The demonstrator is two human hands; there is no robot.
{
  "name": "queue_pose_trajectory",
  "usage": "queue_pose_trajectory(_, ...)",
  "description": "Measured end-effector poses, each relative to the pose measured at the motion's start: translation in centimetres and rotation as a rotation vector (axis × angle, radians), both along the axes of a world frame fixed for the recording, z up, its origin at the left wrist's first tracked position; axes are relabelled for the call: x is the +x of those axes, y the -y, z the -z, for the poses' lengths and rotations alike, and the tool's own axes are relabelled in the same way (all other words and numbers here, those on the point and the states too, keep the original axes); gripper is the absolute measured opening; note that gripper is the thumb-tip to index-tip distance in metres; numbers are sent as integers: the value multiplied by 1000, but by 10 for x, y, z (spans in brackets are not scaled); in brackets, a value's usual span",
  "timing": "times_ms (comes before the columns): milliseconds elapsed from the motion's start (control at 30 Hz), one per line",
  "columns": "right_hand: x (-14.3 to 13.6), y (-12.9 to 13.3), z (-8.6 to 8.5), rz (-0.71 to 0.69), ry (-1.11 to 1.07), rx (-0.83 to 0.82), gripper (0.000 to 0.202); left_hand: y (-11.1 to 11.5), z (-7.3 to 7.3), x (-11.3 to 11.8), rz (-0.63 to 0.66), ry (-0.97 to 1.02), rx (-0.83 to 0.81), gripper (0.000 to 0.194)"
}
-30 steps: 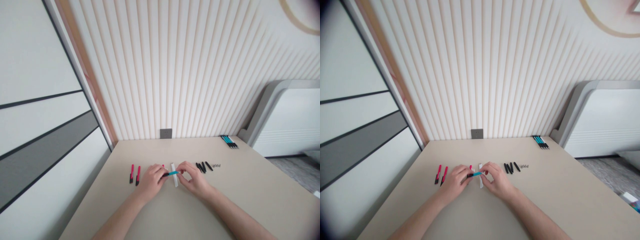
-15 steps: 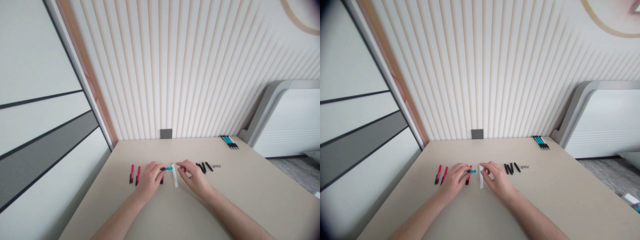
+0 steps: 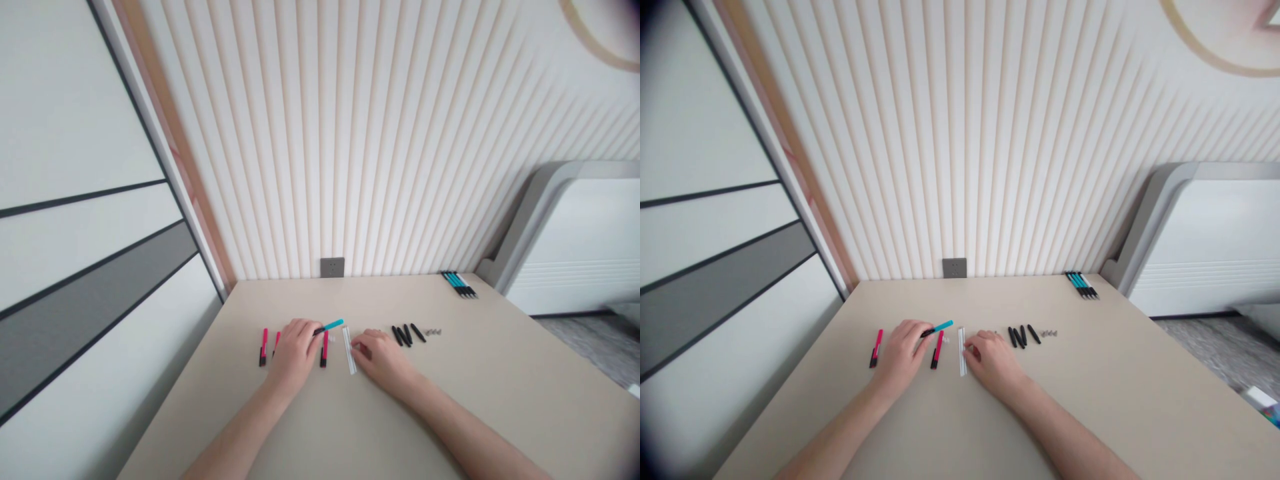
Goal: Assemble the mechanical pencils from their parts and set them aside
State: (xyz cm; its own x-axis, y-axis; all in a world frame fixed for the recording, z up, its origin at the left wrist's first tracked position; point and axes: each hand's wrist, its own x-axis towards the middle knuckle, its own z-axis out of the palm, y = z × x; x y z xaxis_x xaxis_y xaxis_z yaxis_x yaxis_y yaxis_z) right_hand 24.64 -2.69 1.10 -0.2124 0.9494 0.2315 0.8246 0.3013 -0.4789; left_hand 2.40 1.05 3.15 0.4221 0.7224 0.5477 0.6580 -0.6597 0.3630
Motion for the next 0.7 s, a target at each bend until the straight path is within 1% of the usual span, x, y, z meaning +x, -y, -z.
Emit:
queue_pose_trajectory(200, 2, 0, -1, 3, 15, 1, 21, -1, 2, -1, -3, -55, -33, 10)
queue_pose_trajectory(267, 3, 1, -1, -30, 20, 2, 23, -1, 3, -2, -6, -63, -26, 11)
queue_pose_trajectory(367, 6, 1, -2, -115, 47, 17, 26, -2, 5, -2, -1, -71, -17, 11)
queue_pose_trajectory(500, 9, 1, -7, -220, 118, 41, 25, -2, 5, -2, 7, -79, -37, 12)
queue_pose_trajectory(700, 13, 1, -13, -266, 146, 40, 19, -1, 2, -2, 26, -63, -42, 12)
